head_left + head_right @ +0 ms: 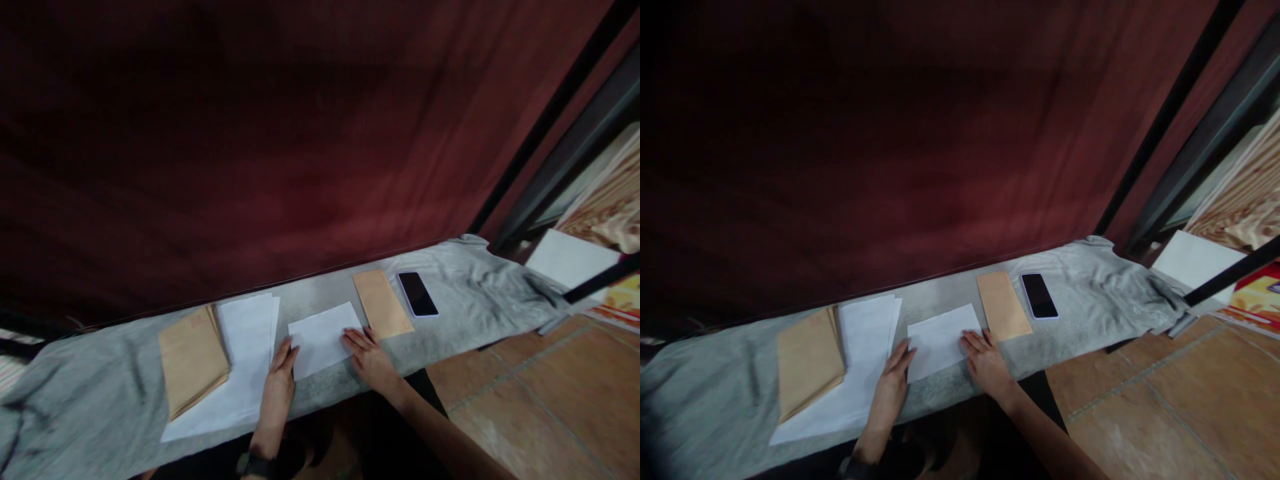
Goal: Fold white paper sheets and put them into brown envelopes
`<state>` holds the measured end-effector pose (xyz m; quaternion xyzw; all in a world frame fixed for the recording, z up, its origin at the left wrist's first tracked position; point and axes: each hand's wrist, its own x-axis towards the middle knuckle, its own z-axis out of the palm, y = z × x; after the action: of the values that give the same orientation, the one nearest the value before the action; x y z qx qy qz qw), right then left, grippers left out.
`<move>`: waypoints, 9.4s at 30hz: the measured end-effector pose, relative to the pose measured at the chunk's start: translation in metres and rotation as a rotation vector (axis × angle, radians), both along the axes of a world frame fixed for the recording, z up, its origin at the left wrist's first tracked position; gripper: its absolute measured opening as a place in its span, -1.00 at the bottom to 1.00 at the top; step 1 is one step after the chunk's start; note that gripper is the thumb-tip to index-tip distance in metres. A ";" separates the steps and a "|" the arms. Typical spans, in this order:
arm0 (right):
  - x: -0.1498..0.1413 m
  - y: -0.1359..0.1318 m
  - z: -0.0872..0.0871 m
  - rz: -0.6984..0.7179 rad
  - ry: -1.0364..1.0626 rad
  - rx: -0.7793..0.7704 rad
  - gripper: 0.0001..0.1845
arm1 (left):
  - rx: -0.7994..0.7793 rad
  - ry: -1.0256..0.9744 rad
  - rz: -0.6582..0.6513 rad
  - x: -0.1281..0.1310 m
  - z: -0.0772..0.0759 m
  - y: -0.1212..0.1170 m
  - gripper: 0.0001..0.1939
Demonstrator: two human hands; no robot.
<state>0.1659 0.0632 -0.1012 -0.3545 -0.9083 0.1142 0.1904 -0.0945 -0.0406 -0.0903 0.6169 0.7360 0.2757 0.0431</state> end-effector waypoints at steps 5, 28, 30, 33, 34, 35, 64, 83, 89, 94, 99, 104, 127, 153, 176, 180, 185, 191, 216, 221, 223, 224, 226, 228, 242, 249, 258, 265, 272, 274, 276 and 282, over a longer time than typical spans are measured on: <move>0.001 -0.005 0.010 0.042 0.014 -0.010 -0.40 | 0.079 0.177 -0.007 0.039 -0.005 -0.011 -0.37; -0.011 -0.003 -0.004 -0.029 0.105 0.073 -0.55 | -0.020 0.480 -0.059 0.072 -0.011 0.006 -0.45; -0.010 -0.003 -0.005 -0.024 0.111 0.066 -0.54 | -0.021 0.480 -0.055 0.072 -0.011 0.005 -0.44; -0.010 -0.001 -0.006 -0.026 0.118 0.060 -0.54 | -0.014 0.480 -0.043 0.073 -0.012 0.004 -0.44; -0.011 0.000 -0.006 -0.028 0.120 0.059 -0.54 | -0.012 0.479 -0.042 0.072 -0.013 0.003 -0.45; -0.012 0.001 -0.005 -0.030 0.122 0.058 -0.54 | -0.012 0.475 -0.043 0.072 -0.014 0.003 -0.46; -0.016 0.003 -0.025 -0.265 0.029 0.177 -0.39 | 0.073 0.301 0.340 0.061 -0.027 0.020 -0.34; -0.045 0.033 -0.018 -0.052 -0.037 0.080 -0.45 | -0.124 0.416 -0.094 0.071 -0.015 0.052 -0.36; -0.035 0.032 -0.025 -0.144 -0.042 0.123 -0.42 | -0.135 0.409 -0.088 0.065 -0.011 0.046 -0.32; -0.040 0.039 -0.020 -0.193 -0.035 0.100 -0.42 | -0.131 0.408 -0.086 0.067 -0.011 0.046 -0.33; -0.056 0.039 -0.017 -0.055 -0.058 0.075 -0.45 | -0.146 0.430 -0.090 0.068 -0.012 0.047 -0.35; -0.059 0.033 -0.020 -0.068 -0.045 0.096 -0.47 | -0.157 0.433 -0.086 0.068 -0.012 0.048 -0.35; -0.047 0.032 -0.031 -0.276 -0.001 0.222 -0.41 | -0.158 0.390 0.015 0.069 -0.015 0.068 -0.40; -0.016 -0.014 -0.019 -0.206 0.020 0.246 -0.37 | -0.103 0.407 0.091 0.046 -0.019 0.039 -0.37; -0.011 -0.016 -0.019 -0.210 0.016 0.232 -0.33 | 0.005 0.427 -0.080 0.081 -0.028 0.007 -0.38; -0.009 -0.017 -0.023 -0.203 0.019 0.243 -0.31 | -0.021 0.427 -0.091 0.080 -0.019 0.002 -0.39; -0.009 -0.015 -0.022 -0.195 0.017 0.236 -0.38 | -0.044 0.443 -0.109 0.085 -0.008 0.001 -0.42; -0.033 -0.005 -0.011 -0.061 -0.003 0.201 -0.50 | -0.028 0.488 -0.116 0.082 -0.015 0.001 -0.44; -0.042 0.029 -0.021 -0.038 -0.014 0.213 -0.48 | -0.149 0.369 -0.041 0.058 -0.019 0.079 -0.44; -0.043 0.030 -0.020 -0.044 -0.008 0.212 -0.49 | -0.154 0.387 -0.038 0.057 -0.015 0.080 -0.44; -0.044 0.031 -0.018 -0.052 -0.011 0.194 -0.51 | -0.154 0.389 -0.033 0.059 -0.013 0.079 -0.44; -0.045 0.031 -0.017 -0.058 -0.011 0.184 -0.52 | -0.153 0.390 -0.032 0.060 -0.012 0.078 -0.45; -0.047 0.031 -0.017 -0.072 -0.007 0.177 -0.52 | -0.148 0.391 -0.032 0.062 -0.011 0.076 -0.45; -0.048 0.030 -0.017 -0.082 -0.005 0.190 -0.51 | -0.142 0.394 -0.038 0.062 -0.012 0.073 -0.45; -0.026 0.007 -0.026 -0.280 0.010 0.248 -0.41 | -0.105 0.429 -0.037 0.062 -0.013 0.071 -0.44; -0.019 -0.018 -0.014 -0.132 -0.034 0.283 -0.43 | -0.133 0.433 -0.048 0.062 -0.011 0.070 -0.45; -0.005 -0.031 -0.013 -0.195 -0.008 0.348 -0.44 | -0.144 0.373 -0.028 0.061 -0.013 0.070 -0.41; 0.005 -0.033 -0.014 -0.208 -0.024 0.370 -0.41 | -0.128 0.371 0.054 0.053 -0.016 0.059 -0.38; 0.005 -0.033 -0.011 -0.204 -0.043 0.356 -0.39 | -0.086 0.377 0.119 0.042 -0.020 0.041 -0.37; 0.005 -0.034 -0.011 -0.208 -0.038 0.359 -0.40 | -0.071 0.373 0.152 0.043 -0.021 0.039 -0.37; 0.005 -0.034 -0.012 -0.210 -0.030 0.364 -0.39 | -0.056 0.370 0.179 0.049 -0.022 0.038 -0.38; 0.005 -0.034 -0.013 -0.208 -0.018 0.365 -0.39 | -0.002 0.349 0.045 0.082 -0.025 0.035 -0.41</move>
<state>0.1713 0.0292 -0.1146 -0.4072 -0.8740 -0.0757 0.2542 -0.0124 -0.0055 -0.1158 0.6386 0.7463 0.1645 -0.0908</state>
